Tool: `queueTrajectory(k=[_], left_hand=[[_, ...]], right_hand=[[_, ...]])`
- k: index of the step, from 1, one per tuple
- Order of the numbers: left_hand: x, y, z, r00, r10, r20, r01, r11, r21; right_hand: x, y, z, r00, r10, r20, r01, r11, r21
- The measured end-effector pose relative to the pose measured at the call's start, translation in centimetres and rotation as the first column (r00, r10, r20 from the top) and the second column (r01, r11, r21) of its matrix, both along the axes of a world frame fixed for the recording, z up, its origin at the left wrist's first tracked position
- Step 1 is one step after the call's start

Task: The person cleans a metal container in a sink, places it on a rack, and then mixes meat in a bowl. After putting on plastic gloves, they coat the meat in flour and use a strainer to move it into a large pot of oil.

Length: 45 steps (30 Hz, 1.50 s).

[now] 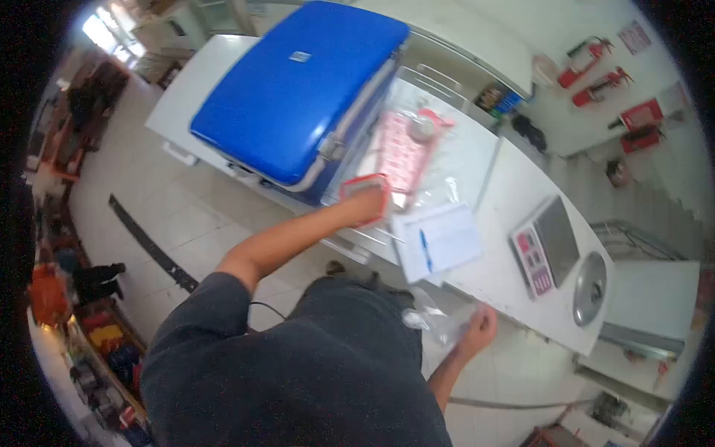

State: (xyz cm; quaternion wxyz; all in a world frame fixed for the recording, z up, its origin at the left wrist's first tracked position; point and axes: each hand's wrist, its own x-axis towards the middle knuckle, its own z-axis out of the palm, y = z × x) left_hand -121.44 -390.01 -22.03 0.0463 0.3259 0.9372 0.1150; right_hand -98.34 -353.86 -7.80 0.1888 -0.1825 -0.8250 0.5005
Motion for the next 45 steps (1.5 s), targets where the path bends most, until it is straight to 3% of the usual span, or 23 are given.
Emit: queueTrajectory(k=[1,2,3,5,8,10,13,17,18,21,23,25,26,27,29,32,35,38,41,45], left_hand=[[-1.6,1.0,-2.7,0.912,0.205,0.357,-0.175,0.978,-0.114],[-2.8,1.2,-4.9,0.891,0.261,0.371,-0.221,0.964,-0.148],[-3.3,2.1,-6.4,0.921,0.242,0.304,-0.196,0.965,-0.173],[-4.0,3.2,-8.4,0.967,0.173,0.186,-0.129,0.966,-0.223],[-4.2,4.0,-10.8,0.990,0.094,0.101,-0.068,0.969,-0.238],[-3.9,3.4,-10.7,0.992,0.106,0.070,-0.093,0.983,-0.158],[0.1,1.0,3.7,0.988,0.132,0.083,-0.116,0.978,-0.176],[-0.1,1.0,2.4,0.983,0.133,0.130,-0.116,0.985,-0.131],[1.6,0.9,5.6,0.951,0.302,0.071,-0.300,0.953,-0.041],[2.8,-0.6,6.2,0.931,0.364,0.033,-0.365,0.917,0.163],[4.1,-1.8,7.0,0.925,0.361,-0.115,-0.321,0.908,0.268],[4.5,-2.0,6.7,0.902,0.424,-0.079,-0.395,0.886,0.242],[6.6,-2.9,12.1,0.920,0.392,0.012,-0.388,0.905,0.173],[5.4,-2.5,6.8,0.903,0.413,-0.118,-0.376,0.893,0.249],[6.8,-2.7,10.1,0.923,0.382,-0.031,-0.363,0.898,0.249],[7.0,-2.2,11.1,0.894,0.444,-0.063,-0.426,0.885,0.187],[7.1,-1.4,12.9,0.840,0.536,-0.083,-0.522,0.840,0.149],[7.0,-0.9,13.5,0.809,0.581,-0.085,-0.535,0.789,0.303],[6.7,0.4,14.4,0.752,0.650,0.109,-0.645,0.693,0.323],[6.3,1.6,16.0,0.625,0.775,0.097,-0.772,0.595,0.222]], right_hand=[[1.8,1.6,-2.8,0.998,-0.042,0.040,0.042,0.999,0.003],[2.8,0.8,-4.3,0.989,-0.038,-0.140,0.036,0.999,-0.016],[2.8,-2.5,-0.7,0.995,-0.090,0.041,0.092,0.994,-0.060],[3.1,-3.1,-1.3,0.999,-0.037,0.035,0.035,0.998,0.051],[2.1,-4.2,-0.7,0.993,0.111,0.049,-0.111,0.994,-0.011],[1.1,-4.4,0.1,0.969,0.208,0.132,-0.205,0.978,-0.038],[-1.4,-5.1,1.1,0.923,0.375,0.084,-0.376,0.927,0.000],[-4.5,-5.9,1.7,0.860,0.509,0.037,-0.509,0.861,-0.012],[-5.2,-6.4,2.0,0.845,0.533,0.045,-0.532,0.846,-0.031],[-7.0,-7.7,2.6,0.784,0.615,0.078,-0.617,0.787,-0.006],[-8.2,-8.2,2.8,0.730,0.674,0.118,-0.681,0.732,0.031],[-8.7,-9.5,4.0,0.688,0.712,0.140,-0.723,0.689,0.046],[-9.1,-9.8,4.0,0.661,0.747,0.070,-0.749,0.654,0.102],[-9.4,-9.7,3.9,0.654,0.753,0.067,-0.754,0.644,0.125],[-9.3,-10.6,5.8,0.619,0.785,-0.002,-0.774,0.611,0.162],[-9.3,-9.4,6.1,0.588,0.808,-0.034,-0.800,0.587,0.126],[-9.8,-6.8,5.2,0.553,0.833,0.009,-0.832,0.552,0.064],[-11.0,-2.9,4.5,0.500,0.866,0.024,-0.866,0.499,0.030],[-12.2,1.3,3.4,0.459,0.888,-0.006,-0.887,0.459,0.053],[-13.6,7.5,2.8,0.456,0.890,-0.003,-0.889,0.456,0.051]])
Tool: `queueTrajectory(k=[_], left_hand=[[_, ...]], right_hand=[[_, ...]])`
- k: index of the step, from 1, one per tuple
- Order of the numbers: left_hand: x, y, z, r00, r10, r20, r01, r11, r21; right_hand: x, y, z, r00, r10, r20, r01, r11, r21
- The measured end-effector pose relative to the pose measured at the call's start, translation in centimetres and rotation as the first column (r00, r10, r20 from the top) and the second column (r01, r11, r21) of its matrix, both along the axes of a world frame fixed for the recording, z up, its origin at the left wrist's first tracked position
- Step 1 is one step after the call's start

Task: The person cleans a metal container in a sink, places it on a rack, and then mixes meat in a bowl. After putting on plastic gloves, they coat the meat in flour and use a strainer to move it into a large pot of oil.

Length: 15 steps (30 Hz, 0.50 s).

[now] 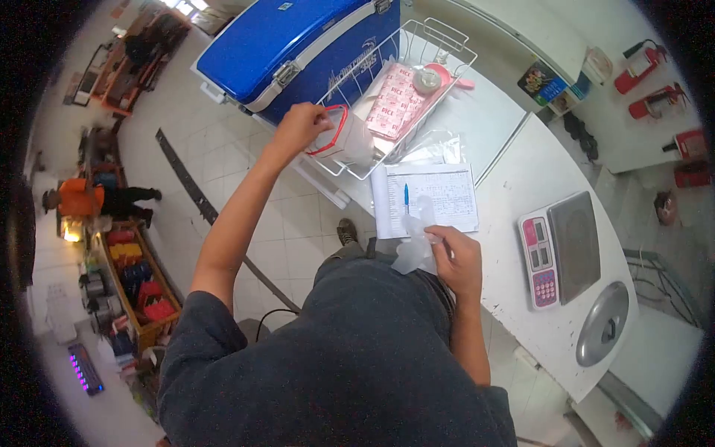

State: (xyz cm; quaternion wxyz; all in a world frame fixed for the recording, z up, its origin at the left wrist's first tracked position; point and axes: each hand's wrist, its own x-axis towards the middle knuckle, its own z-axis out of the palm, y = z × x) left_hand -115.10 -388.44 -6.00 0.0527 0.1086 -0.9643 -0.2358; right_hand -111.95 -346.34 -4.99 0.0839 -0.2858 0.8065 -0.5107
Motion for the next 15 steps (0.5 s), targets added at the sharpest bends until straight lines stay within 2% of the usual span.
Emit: queueTrajectory(k=[1,4,8,10,12,14,15], left_hand=[[0.1,-0.1,0.3,0.998,0.048,-0.051,-0.053,0.995,-0.088],[0.6,-0.3,0.5,0.989,0.107,-0.098,-0.116,0.989,-0.095],[2.3,0.1,0.1,0.956,0.288,0.053,-0.293,0.933,0.209],[3.3,0.2,1.3,0.947,0.314,0.065,-0.319,0.902,0.289],[4.0,0.3,2.4,0.913,0.397,0.095,-0.407,0.866,0.290],[4.8,0.6,3.0,0.875,0.466,0.133,-0.484,0.823,0.296],[4.9,0.5,3.0,0.862,0.492,0.120,-0.499,0.785,0.367]], right_hand=[[-0.4,1.5,-0.3,1.000,-0.009,-0.004,0.009,1.000,-0.018],[-1.7,5.6,-1.7,0.999,-0.021,0.037,0.023,0.999,-0.039],[-3.5,9.4,-3.5,0.992,0.015,0.127,-0.009,0.999,-0.053],[-5.2,10.0,-4.2,0.991,0.053,0.124,-0.045,0.997,-0.063],[-6.6,10.4,-3.9,0.994,0.069,0.088,-0.068,0.998,-0.018],[-7.5,10.0,-3.2,0.994,0.060,0.087,-0.057,0.998,-0.042],[-8.1,9.8,-2.7,0.996,0.065,0.062,-0.061,0.996,-0.059]])
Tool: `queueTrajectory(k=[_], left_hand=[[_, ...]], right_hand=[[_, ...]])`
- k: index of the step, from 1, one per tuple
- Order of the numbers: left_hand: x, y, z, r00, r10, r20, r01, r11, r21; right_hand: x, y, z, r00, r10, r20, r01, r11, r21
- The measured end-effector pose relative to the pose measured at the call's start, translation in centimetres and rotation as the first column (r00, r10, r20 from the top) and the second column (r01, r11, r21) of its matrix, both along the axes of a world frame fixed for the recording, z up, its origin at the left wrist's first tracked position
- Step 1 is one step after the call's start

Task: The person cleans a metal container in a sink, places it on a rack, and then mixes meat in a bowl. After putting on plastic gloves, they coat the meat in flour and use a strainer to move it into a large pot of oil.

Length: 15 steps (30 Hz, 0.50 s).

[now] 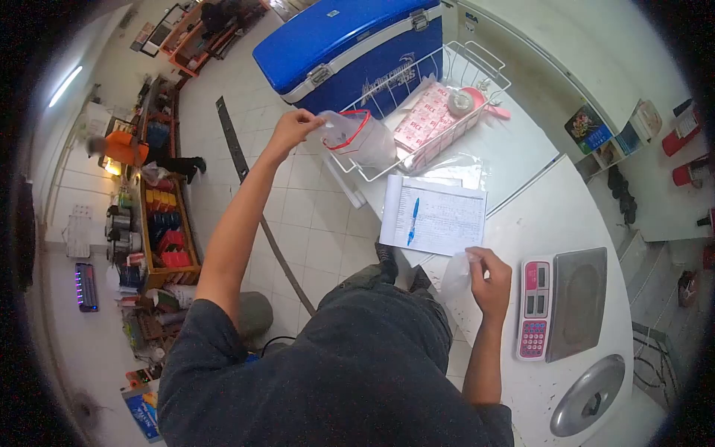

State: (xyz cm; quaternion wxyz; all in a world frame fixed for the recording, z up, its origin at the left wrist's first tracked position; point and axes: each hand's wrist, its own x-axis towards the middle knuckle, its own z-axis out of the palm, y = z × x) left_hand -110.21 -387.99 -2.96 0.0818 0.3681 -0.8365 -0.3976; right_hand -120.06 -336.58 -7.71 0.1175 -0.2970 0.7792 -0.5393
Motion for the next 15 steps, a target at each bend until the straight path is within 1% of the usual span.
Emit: queueTrajectory(k=[2,5,8,9,11,12,15], left_hand=[[0.8,-0.1,0.0,0.993,0.083,-0.089,-0.071,0.989,0.126],[1.7,0.5,-0.3,0.922,0.208,-0.326,-0.077,0.925,0.372],[2.3,0.0,-1.2,0.863,0.327,-0.385,-0.081,0.842,0.533],[2.5,-0.5,-1.8,0.858,0.346,-0.379,-0.083,0.822,0.563],[3.2,-1.4,-3.0,0.845,0.388,-0.368,-0.087,0.779,0.621],[3.4,-1.0,-2.8,0.807,0.434,-0.400,-0.069,0.743,0.666],[5.2,0.0,-0.4,0.761,0.529,-0.376,0.024,0.557,0.830]], right_hand=[[-0.4,-0.5,0.8,0.999,0.008,-0.046,-0.009,0.999,-0.031],[-0.4,-1.4,0.9,0.999,0.018,-0.039,-0.022,0.995,-0.093],[0.5,-2.3,0.5,0.998,0.061,-0.020,-0.062,0.995,-0.079],[0.9,-2.5,0.9,0.996,0.087,-0.025,-0.088,0.996,-0.030],[1.8,-3.0,0.6,0.993,0.113,-0.027,-0.114,0.993,-0.039],[2.3,-3.3,0.8,0.993,0.121,-0.007,-0.122,0.992,-0.036],[3.5,-4.3,0.4,0.988,0.150,0.034,-0.150,0.989,-0.014]])
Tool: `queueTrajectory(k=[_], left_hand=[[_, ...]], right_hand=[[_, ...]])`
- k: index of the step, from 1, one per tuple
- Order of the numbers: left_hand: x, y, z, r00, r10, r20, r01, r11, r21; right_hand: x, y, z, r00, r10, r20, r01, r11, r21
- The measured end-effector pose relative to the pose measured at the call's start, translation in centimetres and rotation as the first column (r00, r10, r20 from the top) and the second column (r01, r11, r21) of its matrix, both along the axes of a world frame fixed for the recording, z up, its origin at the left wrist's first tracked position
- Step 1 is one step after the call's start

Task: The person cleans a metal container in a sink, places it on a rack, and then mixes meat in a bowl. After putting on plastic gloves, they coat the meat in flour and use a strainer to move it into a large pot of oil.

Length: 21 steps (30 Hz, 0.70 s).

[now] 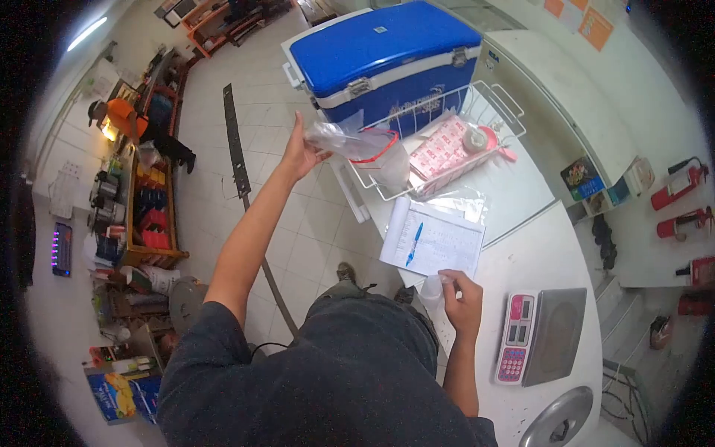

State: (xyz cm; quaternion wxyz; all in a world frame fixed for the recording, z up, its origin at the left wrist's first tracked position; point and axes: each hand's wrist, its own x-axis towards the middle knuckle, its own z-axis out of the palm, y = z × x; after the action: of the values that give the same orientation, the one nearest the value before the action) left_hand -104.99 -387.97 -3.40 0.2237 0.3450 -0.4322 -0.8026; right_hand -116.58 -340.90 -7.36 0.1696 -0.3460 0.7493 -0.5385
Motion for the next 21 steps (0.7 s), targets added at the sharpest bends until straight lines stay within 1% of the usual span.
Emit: queueTrajectory(k=[1,2,4,5,8,11,14,17,19,20,21], left_hand=[[0.6,0.1,0.3,1.000,0.017,-0.004,-0.017,0.999,0.042],[1.5,-0.5,-0.4,1.000,-0.003,-0.008,0.003,1.000,0.001],[3.5,-2.5,-3.4,0.999,-0.040,-0.011,0.039,0.996,-0.080],[4.8,-3.2,-3.6,0.993,-0.073,-0.093,0.068,0.996,-0.062],[9.8,-4.9,-4.3,0.987,-0.089,-0.133,0.077,0.992,-0.099],[15.9,-7.2,-4.0,0.980,-0.097,-0.174,0.084,0.993,-0.079],[22.4,-8.7,-3.0,0.974,0.011,-0.227,-0.007,1.000,0.017],[29.6,-11.6,-4.5,0.959,0.057,-0.279,-0.037,0.996,0.077],[34.4,-12.4,-5.1,0.962,0.115,-0.247,-0.108,0.993,0.041],[36.7,-12.8,-5.4,0.963,0.144,-0.230,-0.142,0.990,0.026],[39.2,-13.6,-6.7,0.965,0.224,-0.134,-0.229,0.973,-0.028]], right_hand=[[0.4,-0.6,0.2,1.000,0.004,0.013,-0.004,0.999,0.042],[0.8,-1.4,0.3,1.000,0.019,-0.006,-0.019,0.999,0.047],[1.7,-3.3,0.3,0.998,0.053,-0.042,-0.050,0.997,0.060],[2.2,-4.5,0.3,0.996,0.069,-0.049,-0.067,0.997,0.044],[4.4,-9.3,1.0,0.992,0.111,-0.066,-0.108,0.993,0.047],[7.3,-15.1,1.9,0.979,0.183,-0.091,-0.177,0.982,0.073],[11.4,-21.7,2.5,0.967,0.250,-0.051,-0.247,0.967,0.059],[15.9,-28.6,3.2,0.937,0.337,-0.088,-0.333,0.941,0.062],[18.6,-32.8,2.8,0.909,0.402,-0.112,-0.398,0.915,0.063],[20.2,-35.1,2.7,0.904,0.423,-0.066,-0.421,0.906,0.045],[21.6,-37.3,2.7,0.898,0.440,-0.017,-0.440,0.898,0.030]])
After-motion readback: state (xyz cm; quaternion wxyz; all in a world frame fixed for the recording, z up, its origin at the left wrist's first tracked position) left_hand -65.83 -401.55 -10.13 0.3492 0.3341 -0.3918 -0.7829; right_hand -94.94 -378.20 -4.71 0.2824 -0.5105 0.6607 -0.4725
